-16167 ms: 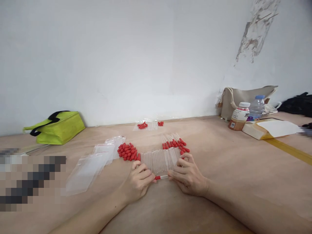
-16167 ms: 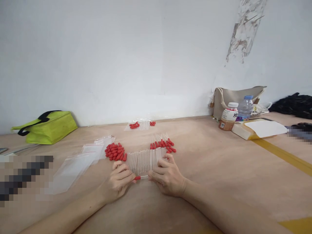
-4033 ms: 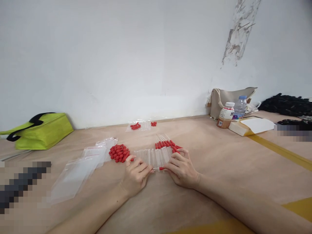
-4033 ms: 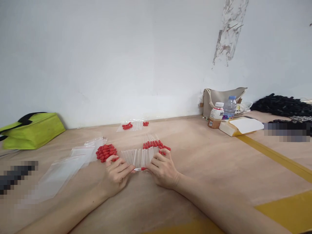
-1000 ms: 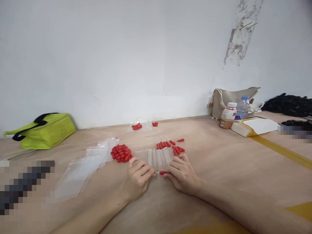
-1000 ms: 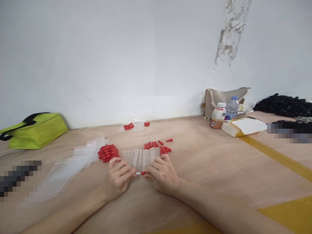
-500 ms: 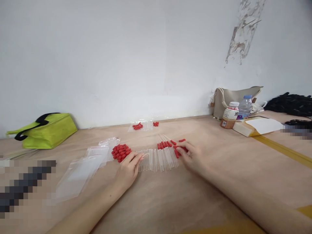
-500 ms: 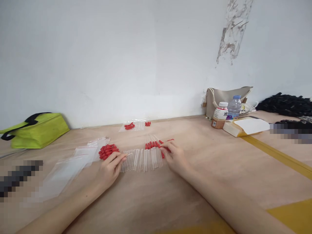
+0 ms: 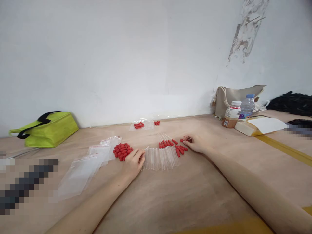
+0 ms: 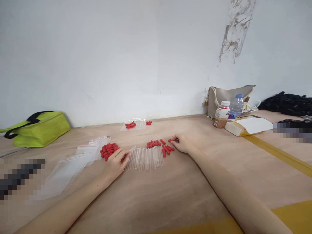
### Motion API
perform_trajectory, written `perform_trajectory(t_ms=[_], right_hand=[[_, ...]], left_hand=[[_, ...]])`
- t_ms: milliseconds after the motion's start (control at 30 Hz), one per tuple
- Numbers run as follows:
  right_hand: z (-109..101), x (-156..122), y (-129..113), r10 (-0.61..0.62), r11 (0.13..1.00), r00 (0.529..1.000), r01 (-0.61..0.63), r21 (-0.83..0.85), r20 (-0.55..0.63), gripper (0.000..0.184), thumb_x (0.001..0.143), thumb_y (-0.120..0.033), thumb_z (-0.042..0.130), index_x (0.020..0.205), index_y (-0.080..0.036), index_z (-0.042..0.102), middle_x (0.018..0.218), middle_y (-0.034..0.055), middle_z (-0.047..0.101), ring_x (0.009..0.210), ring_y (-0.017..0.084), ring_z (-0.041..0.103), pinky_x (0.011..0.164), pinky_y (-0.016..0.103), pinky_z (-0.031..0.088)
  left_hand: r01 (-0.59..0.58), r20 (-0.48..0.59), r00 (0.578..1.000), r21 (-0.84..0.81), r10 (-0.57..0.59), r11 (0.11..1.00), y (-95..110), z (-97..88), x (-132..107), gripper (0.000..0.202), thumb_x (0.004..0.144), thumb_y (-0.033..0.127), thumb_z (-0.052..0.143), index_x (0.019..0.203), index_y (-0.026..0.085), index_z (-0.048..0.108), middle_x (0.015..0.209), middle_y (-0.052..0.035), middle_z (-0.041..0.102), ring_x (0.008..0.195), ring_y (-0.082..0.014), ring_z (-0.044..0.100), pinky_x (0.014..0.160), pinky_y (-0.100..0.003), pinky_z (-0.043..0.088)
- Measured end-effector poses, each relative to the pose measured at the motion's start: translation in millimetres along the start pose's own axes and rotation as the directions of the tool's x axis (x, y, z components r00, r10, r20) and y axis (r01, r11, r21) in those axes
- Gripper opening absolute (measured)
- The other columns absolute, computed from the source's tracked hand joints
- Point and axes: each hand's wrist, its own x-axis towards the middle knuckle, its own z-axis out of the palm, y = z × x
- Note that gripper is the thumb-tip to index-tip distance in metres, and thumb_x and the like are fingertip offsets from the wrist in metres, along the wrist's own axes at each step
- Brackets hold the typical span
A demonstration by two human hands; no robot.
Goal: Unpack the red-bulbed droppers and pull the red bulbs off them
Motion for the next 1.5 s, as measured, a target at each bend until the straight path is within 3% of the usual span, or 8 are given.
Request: perform_trajectory(t_ms=[133, 533, 733, 1100, 1333, 1400, 1500], right_hand=[[-1, 0, -3, 0.027, 1.0, 1.0, -0.027, 0.009, 0.001, 0.005, 0.071, -0.016, 0.057, 0.076, -0.017, 0.058, 0.087, 0.0031, 0.065, 0.075, 0.012, 0.059, 0.068, 0.023, 0.046], [2, 6, -7, 0.18, 0.984, 0.982, -0.179, 0.019, -0.053, 0.023, 0.064, -0.023, 0.064, 0.083, -0.014, 0.054, 0.075, 0.0059, 0.064, 0.066, 0.014, 0.059, 0.055, 0.022, 0.044], [-5, -1, -18, 0.152, 0.984, 0.983, -0.16, 0.078, 0.099, 0.019, 0.069, -0.034, 0.058, 0.065, -0.015, 0.058, 0.063, 0.0027, 0.065, 0.057, 0.012, 0.058, 0.051, 0.02, 0.042], [-1, 6, -18, 0.194, 0.98, 0.981, -0.194, -0.045, -0.001, 0.018, 0.072, -0.032, 0.053, 0.07, -0.015, 0.059, 0.072, 0.0033, 0.065, 0.064, 0.012, 0.057, 0.053, 0.019, 0.04], [15, 34, -51, 0.34, 0.928, 0.931, -0.31, -0.207, 0.134, 0.022, 0.058, -0.037, 0.066, 0.055, -0.016, 0.06, 0.043, 0.0014, 0.056, 0.041, 0.013, 0.051, 0.042, 0.023, 0.036], [20, 41, -58, 0.39, 0.905, 0.908, -0.345, -0.249, 0.157, 0.023, 0.057, -0.033, 0.067, 0.047, -0.015, 0.057, 0.037, 0.0023, 0.052, 0.037, 0.014, 0.049, 0.04, 0.024, 0.035], [21, 45, -64, 0.423, 0.883, 0.894, -0.37, -0.287, 0.146, 0.024, 0.057, -0.026, 0.067, 0.042, -0.014, 0.054, 0.034, 0.0031, 0.049, 0.036, 0.016, 0.049, 0.04, 0.026, 0.035]], left_hand=[[-0.02, 0.026, 0.999, -0.069, 0.022, 0.997, 5, 3.8, 0, 0.017, 0.081, 0.014, 0.041, 0.081, 0.017, 0.058, 0.08, -0.004, 0.058, 0.072, -0.0132, 0.057, 0.066, -0.025, 0.047], [0.041, 0.192, 0.981, -0.165, -0.009, 0.985, 19, -2.7, -3, 0.024, 0.08, 0.028, 0.05, 0.098, 0.016, 0.06, 0.096, -0.0078, 0.057, 0.083, -0.0157, 0.058, 0.074, -0.027, 0.049], [0.062, 0.168, 0.985, -0.173, -0.032, 0.983, 18, -4.6, -3, 0.022, 0.082, 0.027, 0.047, 0.098, 0.017, 0.059, 0.096, -0.0065, 0.057, 0.085, -0.0151, 0.057, 0.077, -0.027, 0.047], [0.123, 0.01, 0.992, -0.062, -0.122, 0.991, 13, -8.2, -2, 0.022, 0.085, 0.026, 0.042, 0.098, 0.02, 0.059, 0.098, -0.0056, 0.053, 0.093, -0.0185, 0.048, 0.085, -0.035, 0.039], [0.16, -0.006, 0.987, 0.014, -0.16, 0.987, 13, -14.1, -3, 0.024, 0.085, 0.031, 0.041, 0.101, 0.02, 0.055, 0.101, -0.0066, 0.052, 0.097, -0.021, 0.046, 0.088, -0.039, 0.034], [0.122, 0.063, 0.99, 0.022, -0.123, 0.992, 13, -17.5, -4, 0.034, 0.08, 0.04, 0.048, 0.108, 0.021, 0.051, 0.108, -0.0079, 0.05, 0.102, -0.0238, 0.044, 0.09, -0.042, 0.032], [0.044, 0.199, 0.979, 0.025, -0.048, 0.999, 13, -20.8, -5, 0.077, 0.061, 0.06, 0.06, 0.123, 0.021, 0.038, 0.122, -0.011, 0.041, 0.112, -0.0299, 0.036, 0.094, -0.047, 0.026]])
